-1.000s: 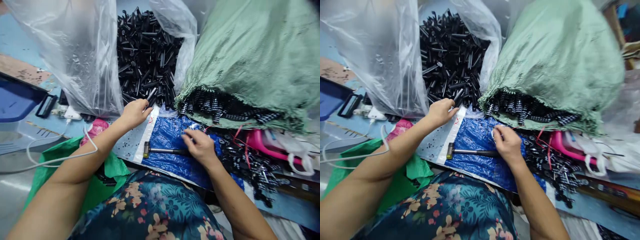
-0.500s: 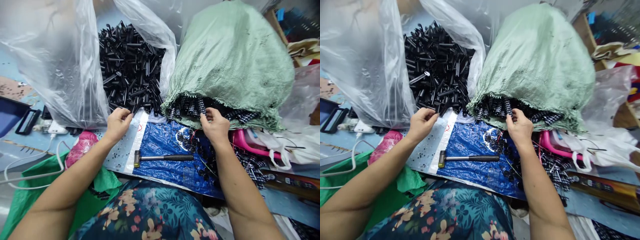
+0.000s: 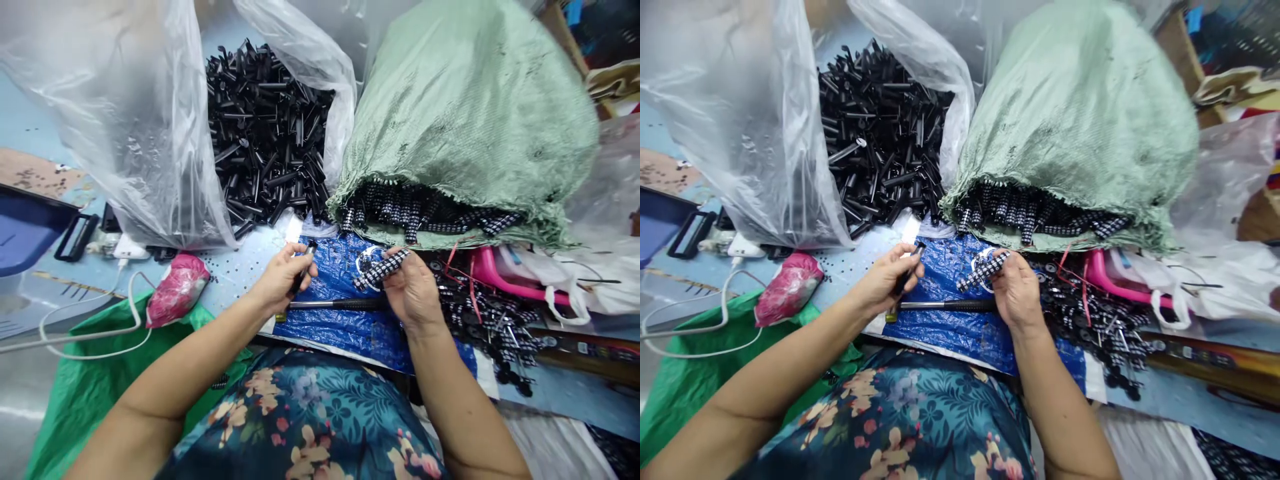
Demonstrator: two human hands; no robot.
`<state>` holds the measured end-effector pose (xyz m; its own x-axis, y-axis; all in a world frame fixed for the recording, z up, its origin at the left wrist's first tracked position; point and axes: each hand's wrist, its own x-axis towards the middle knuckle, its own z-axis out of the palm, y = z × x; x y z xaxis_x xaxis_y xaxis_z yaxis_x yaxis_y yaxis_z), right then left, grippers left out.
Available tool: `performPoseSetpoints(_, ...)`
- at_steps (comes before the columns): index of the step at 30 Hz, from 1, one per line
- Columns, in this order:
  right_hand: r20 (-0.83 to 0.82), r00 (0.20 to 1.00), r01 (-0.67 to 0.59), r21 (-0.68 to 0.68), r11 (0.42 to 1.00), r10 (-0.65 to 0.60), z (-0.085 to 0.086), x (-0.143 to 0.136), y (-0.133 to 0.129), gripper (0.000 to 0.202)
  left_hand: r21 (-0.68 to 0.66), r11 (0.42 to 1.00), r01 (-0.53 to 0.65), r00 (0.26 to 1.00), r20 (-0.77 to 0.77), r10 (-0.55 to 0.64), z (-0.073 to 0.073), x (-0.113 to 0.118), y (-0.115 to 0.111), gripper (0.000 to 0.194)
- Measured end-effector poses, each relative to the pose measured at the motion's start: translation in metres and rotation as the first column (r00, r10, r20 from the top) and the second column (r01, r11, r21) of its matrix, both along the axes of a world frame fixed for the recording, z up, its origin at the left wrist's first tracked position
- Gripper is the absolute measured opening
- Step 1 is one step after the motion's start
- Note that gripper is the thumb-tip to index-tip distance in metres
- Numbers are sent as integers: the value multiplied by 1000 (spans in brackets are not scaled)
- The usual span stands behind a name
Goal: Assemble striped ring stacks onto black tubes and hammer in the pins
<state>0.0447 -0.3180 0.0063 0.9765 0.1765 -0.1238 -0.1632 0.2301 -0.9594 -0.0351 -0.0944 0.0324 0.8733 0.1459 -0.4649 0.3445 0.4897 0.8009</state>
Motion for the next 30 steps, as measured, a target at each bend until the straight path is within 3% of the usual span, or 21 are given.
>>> performPoseSetpoints(6, -267, 939, -164, 201, 966, 215, 10, -26, 32, 47, 65, 998, 27, 995, 94, -33, -10, -11, -26, 40)
performPoseSetpoints(11, -308, 934, -97, 273, 957, 183, 15, -40, 40, 43, 265, 963, 50, 991, 107, -82, -11, -15, -37, 35)
performPoseSetpoints(16, -187, 980, -35, 179, 983, 69, 6, -44, 50, 41, 435, 900, 35, 965, 219, -144, -11, -8, -58, 29)
performPoseSetpoints(19, 47, 992, -116, -40, 992, 118, -4, -43, 45, 48, 463, 883, 69, 958, 215, -188, -11, -7, -58, 25)
performPoseSetpoints(21, 335, 918, -127, -260, 957, 213, -11, -42, 34, 73, 431, 899, 77, 964, 199, -178, -10, -9, -50, 29)
performPoseSetpoints(23, 567, 735, -87, -466, 880, 373, -17, -39, 22, 106, 383, 918, 104, 966, 181, -185, -9, -12, -42, 33)
performPoseSetpoints(24, 627, 637, -59, -539, 840, 448, -19, -38, 17, 113, 362, 924, 123, 965, 174, -197, -8, -14, -39, 35)
performPoseSetpoints(27, 703, 459, 29, -623, 782, 543, -19, -35, 9, 105, 332, 932, 144, 965, 162, -207, -7, -18, -35, 39)
performPoseSetpoints(30, 758, 402, 122, -601, 790, 514, -13, -37, 9, 103, 340, 937, 78, 980, 148, -135, -8, -20, -41, 47)
